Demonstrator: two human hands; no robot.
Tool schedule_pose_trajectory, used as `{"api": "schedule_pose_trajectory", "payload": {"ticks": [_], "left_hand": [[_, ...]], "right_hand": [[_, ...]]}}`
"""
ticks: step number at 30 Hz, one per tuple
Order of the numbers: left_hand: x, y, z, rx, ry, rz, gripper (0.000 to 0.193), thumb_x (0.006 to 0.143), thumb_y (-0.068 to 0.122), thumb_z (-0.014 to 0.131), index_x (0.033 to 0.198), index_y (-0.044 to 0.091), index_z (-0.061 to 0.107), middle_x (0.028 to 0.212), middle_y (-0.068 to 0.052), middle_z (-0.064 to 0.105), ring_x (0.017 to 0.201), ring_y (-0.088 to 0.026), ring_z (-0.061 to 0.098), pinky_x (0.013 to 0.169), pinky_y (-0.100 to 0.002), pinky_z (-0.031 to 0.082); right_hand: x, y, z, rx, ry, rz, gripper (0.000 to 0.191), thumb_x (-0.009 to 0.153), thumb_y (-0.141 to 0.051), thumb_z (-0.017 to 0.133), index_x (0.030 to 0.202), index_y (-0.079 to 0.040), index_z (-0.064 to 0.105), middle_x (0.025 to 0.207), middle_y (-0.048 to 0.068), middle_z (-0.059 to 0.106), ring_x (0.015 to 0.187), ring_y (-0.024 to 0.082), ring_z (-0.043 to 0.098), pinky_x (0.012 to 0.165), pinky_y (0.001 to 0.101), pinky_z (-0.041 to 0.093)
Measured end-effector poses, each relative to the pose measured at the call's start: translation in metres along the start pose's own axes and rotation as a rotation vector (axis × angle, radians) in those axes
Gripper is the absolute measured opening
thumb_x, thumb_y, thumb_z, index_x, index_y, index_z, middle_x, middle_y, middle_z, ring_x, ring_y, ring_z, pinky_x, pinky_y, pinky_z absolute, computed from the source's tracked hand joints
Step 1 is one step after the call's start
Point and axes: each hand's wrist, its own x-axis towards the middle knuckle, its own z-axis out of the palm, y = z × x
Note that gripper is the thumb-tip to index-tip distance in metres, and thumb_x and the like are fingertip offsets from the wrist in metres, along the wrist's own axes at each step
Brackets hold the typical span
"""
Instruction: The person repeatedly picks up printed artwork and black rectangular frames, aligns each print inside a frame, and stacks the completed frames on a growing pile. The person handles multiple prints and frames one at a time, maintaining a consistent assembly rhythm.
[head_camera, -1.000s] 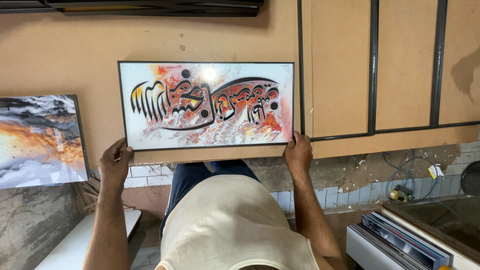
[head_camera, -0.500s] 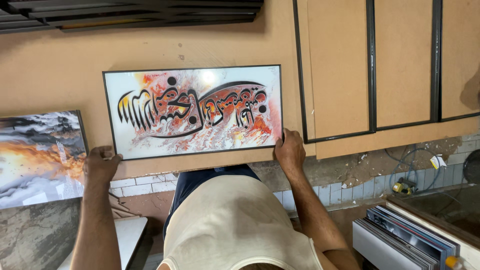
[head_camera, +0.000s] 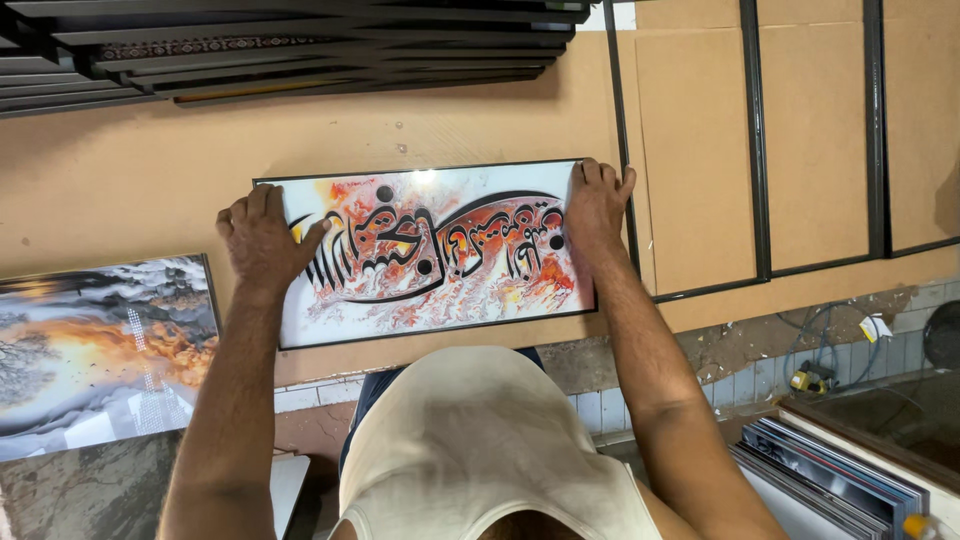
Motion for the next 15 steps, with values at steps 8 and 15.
{"api": "schedule_pose_trajectory", "payload": {"ticks": [8,15], "left_hand": [[-0.047,0.047,0.006,-0.115,-0.128,0.205,0.107,0.071,0.071,0.075,0.148,0.003,0.044,0.154,-0.016,0.042,0.141,-0.030,0.039,0.114,-0.063,0.024],[-0.133,0.103,0.042,-0.086,-0.170,0.500,0.093,0.077,0.061,0.077,0.148,0.010,0.045,0.156,-0.009,0.041,0.145,-0.025,0.033,0.118,-0.057,0.021]], "right_hand": [[0.033,-0.076,-0.020,0.021,-0.041,-0.058,0.028,0.090,-0.019,0.071,0.113,-0.003,0.071,0.131,0.016,0.062,0.125,0.029,0.055,0.119,0.0608,0.023],[0.050,-0.180,-0.043,0.313,-0.257,-0.404,0.083,0.087,-0.058,0.074,0.142,0.000,0.052,0.138,0.023,0.053,0.128,0.037,0.048,0.116,0.0545,0.030]]}}
